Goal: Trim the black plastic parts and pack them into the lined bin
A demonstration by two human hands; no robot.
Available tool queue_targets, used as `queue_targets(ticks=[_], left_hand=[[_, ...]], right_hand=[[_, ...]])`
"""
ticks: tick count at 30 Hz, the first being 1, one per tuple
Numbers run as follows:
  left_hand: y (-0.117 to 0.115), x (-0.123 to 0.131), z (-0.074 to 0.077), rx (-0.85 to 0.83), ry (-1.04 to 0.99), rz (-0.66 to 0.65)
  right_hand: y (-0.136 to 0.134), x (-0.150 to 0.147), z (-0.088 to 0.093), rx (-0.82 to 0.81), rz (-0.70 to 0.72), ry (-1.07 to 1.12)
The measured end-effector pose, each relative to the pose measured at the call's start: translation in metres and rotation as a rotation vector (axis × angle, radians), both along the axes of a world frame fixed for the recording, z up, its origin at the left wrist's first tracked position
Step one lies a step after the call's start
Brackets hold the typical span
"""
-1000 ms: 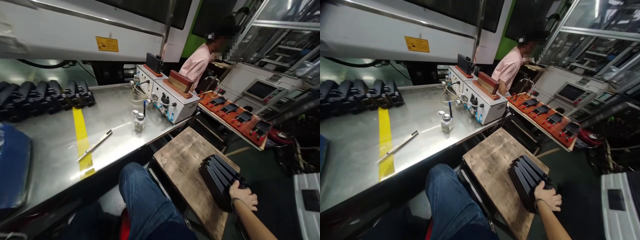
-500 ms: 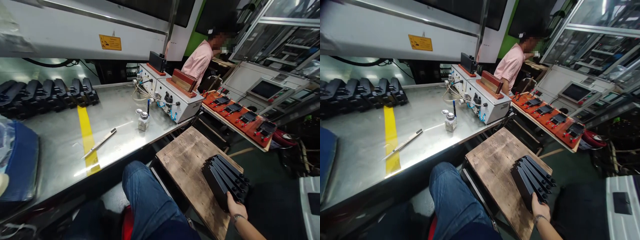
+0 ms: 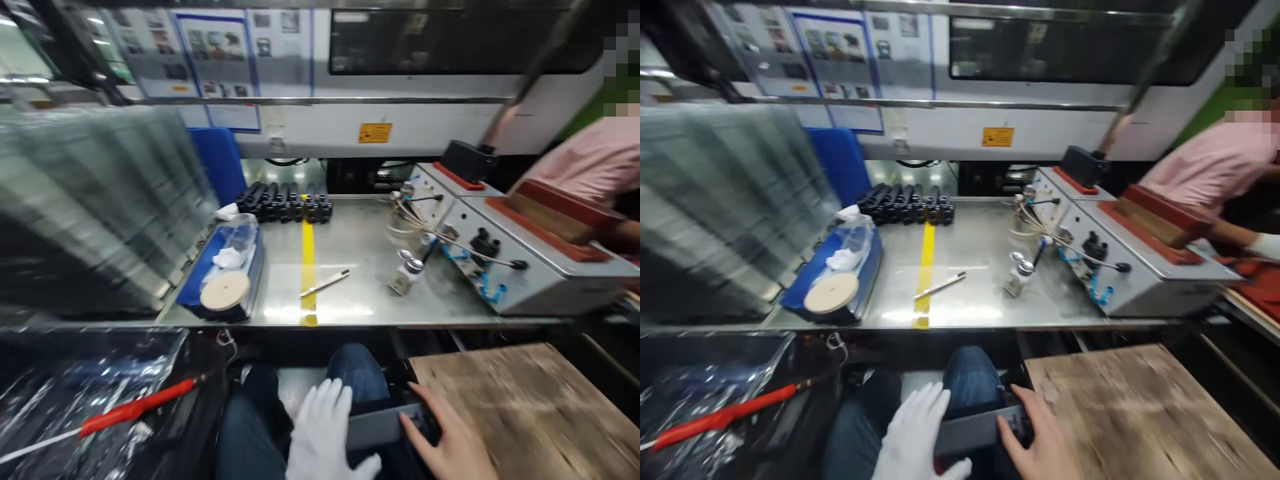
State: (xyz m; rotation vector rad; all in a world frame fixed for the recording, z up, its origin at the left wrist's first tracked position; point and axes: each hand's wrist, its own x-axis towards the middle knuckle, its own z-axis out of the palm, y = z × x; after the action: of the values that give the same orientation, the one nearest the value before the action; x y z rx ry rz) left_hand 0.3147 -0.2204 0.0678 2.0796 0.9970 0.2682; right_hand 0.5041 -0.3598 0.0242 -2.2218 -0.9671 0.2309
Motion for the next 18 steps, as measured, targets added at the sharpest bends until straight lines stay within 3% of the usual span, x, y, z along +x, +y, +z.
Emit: queue_targets(ticks=[1, 2, 4, 7, 10, 13, 15, 18], left_hand=[[0.001, 0.011, 0.0, -0.06, 0.126, -0.097], [0.002, 0.017, 0.001, -0.104, 0.246, -0.106], [0.007, 0.016, 0.004, -0.183, 0.382, 0.01], [0.011, -0.013, 0.01, -0.327, 0.235, 0.261], [0.011, -0.048, 0.018, -0.506, -0.045, 0.519], [0.007, -0.07, 0.024, -0.632, -0.317, 0.657], [0.004, -0.076, 0.026, -0.648, -0.413, 0.705], [0.001, -0.08, 0.027, -0.653, -0.438, 0.784]], right_hand=[[0.021, -0.009, 0.007, 0.028, 0.148, -0.034], [0.04, -0.018, 0.014, 0.05, 0.286, -0.068], [0.074, -0.028, 0.025, 0.074, 0.524, -0.129], [0.127, -0.011, 0.035, 0.075, 0.732, -0.202], [0.192, 0.033, 0.037, 0.067, 0.713, -0.269], [0.249, 0.068, 0.029, 0.041, 0.672, -0.305], [0.269, 0.08, 0.023, 0.024, 0.669, -0.303], [0.271, 0.089, 0.02, 0.021, 0.658, -0.269]])
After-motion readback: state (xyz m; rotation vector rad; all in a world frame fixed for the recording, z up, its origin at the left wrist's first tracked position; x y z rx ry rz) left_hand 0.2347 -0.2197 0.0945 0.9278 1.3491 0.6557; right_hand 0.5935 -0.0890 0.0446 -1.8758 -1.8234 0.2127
